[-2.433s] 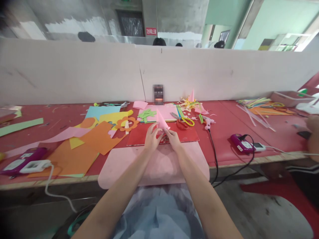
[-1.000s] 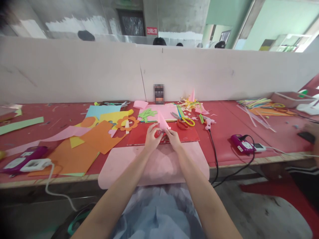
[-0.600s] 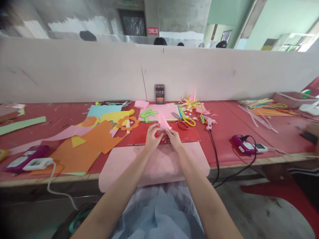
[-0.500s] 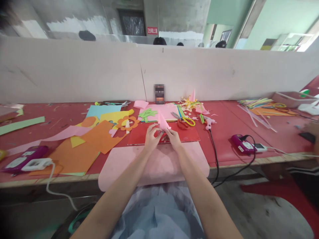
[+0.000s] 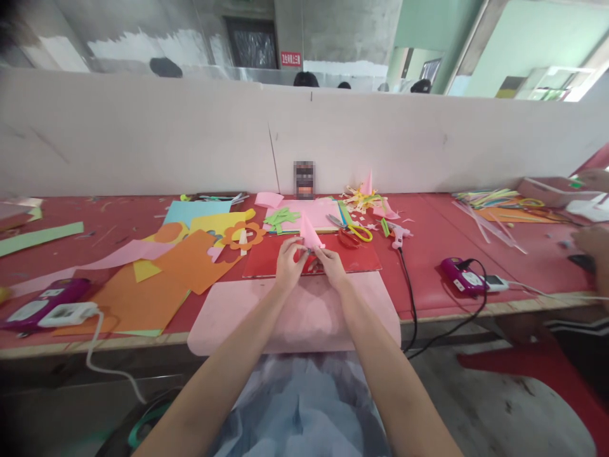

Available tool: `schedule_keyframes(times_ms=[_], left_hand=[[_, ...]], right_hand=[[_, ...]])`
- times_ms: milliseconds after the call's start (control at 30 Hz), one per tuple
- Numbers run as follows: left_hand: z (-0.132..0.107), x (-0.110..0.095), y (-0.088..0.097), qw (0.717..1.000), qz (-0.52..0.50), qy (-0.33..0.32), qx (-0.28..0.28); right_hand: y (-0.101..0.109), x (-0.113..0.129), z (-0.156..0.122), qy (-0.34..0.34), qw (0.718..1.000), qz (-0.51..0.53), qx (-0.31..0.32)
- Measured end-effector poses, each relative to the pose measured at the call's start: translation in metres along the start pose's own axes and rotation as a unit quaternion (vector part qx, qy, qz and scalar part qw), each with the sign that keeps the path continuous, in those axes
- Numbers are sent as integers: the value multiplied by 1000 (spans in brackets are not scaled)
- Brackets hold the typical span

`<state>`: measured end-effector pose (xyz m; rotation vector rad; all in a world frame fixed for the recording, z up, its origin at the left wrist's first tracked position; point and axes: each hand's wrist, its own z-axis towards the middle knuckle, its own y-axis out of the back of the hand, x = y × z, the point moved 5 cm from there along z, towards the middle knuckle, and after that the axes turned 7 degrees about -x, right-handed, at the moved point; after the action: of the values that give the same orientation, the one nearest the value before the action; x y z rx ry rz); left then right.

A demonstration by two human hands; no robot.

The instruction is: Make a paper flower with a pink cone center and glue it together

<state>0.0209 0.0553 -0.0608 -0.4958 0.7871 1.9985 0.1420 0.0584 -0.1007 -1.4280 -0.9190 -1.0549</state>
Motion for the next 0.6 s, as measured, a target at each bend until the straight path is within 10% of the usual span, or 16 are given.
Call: schedule_keyframes(times_ms=[600], left_hand=[[-2,0,-1,1000,-11,9,7]], right_hand=[[0,-2,0,-9,999,-28,37]])
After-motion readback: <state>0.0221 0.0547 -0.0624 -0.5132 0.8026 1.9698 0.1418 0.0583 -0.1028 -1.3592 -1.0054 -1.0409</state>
